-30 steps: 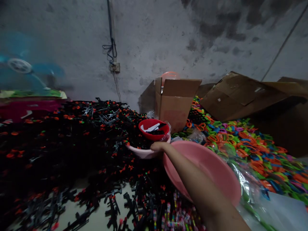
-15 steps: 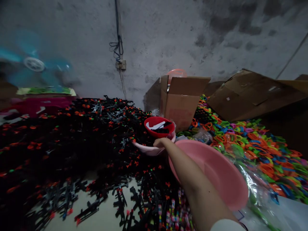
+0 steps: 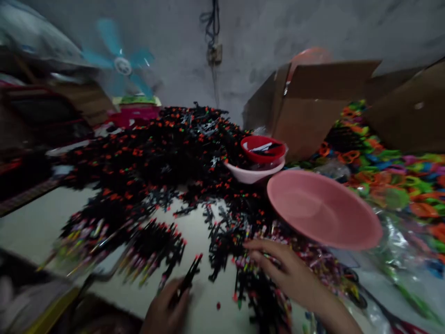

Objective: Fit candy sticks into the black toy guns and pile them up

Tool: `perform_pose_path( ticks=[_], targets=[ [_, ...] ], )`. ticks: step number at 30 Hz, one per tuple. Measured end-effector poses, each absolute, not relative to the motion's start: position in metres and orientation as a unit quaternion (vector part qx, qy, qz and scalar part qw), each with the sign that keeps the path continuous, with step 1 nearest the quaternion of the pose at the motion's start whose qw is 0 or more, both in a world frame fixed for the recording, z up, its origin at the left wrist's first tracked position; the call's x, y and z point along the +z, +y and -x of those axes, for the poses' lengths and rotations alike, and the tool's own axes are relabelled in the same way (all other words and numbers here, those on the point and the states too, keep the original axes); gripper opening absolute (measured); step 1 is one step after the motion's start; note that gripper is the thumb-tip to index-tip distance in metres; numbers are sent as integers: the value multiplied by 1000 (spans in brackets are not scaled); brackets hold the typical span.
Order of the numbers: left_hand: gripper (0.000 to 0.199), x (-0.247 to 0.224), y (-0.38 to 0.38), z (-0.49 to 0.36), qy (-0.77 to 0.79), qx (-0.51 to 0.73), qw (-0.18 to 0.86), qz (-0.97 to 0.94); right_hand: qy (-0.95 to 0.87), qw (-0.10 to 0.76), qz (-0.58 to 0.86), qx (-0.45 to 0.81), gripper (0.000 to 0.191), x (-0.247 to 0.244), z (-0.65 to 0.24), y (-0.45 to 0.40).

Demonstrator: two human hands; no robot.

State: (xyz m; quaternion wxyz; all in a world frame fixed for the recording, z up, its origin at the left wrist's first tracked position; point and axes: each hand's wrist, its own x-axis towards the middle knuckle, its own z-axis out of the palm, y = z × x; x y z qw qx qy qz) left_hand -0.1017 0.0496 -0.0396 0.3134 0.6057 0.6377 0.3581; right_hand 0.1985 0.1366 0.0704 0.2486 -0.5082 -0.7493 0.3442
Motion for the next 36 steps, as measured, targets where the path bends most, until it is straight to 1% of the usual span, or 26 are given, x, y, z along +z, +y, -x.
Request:
perform_pose_path(
  ticks=[1,4,8,11,14,17,21,24,26,29,32,34,36],
  targets=[
    [26,-38,56,107,641,352,302,-612,-752,244,493,362,30,56,-196,107],
    [34,-22,78,124,681,317,160,-640,-754,242,475,384,26,11,-186,38],
    [47,-10,93,134,759,165,-6,-629,-777,256,449,359,25,-32,-180,-10],
    [58,-23,86,135,743,70,-66,-662,-785,292,454,305,25,-45,-186,-25],
    [52,-38,75,137,713,23,-86,-696,-765,312,515,230,26,-50,-194,-29],
    [42,-40,69,140,689,16,-96,-718,-741,299,581,151,26,-54,-192,-26],
    [44,-31,65,128,683,59,-106,-720,-728,239,639,60,30,-62,-177,-16],
    [44,-30,65,99,614,89,-32,-783,-716,187,673,12,33,-66,-165,-8],
    [43,-33,70,74,563,110,27,-819,-712,156,685,-5,31,-67,-160,-3],
    [48,-39,83,40,582,127,83,-799,-723,129,679,-9,29,-68,-155,3],
    [54,-41,91,22,621,119,116,-766,-740,156,655,8,28,-70,-156,8],
    [51,-40,91,21,628,125,127,-758,-731,194,654,13,27,-71,-165,10],
    [50,-39,88,28,627,131,142,-754,-687,220,692,5,28,-70,-181,11]
  ],
)
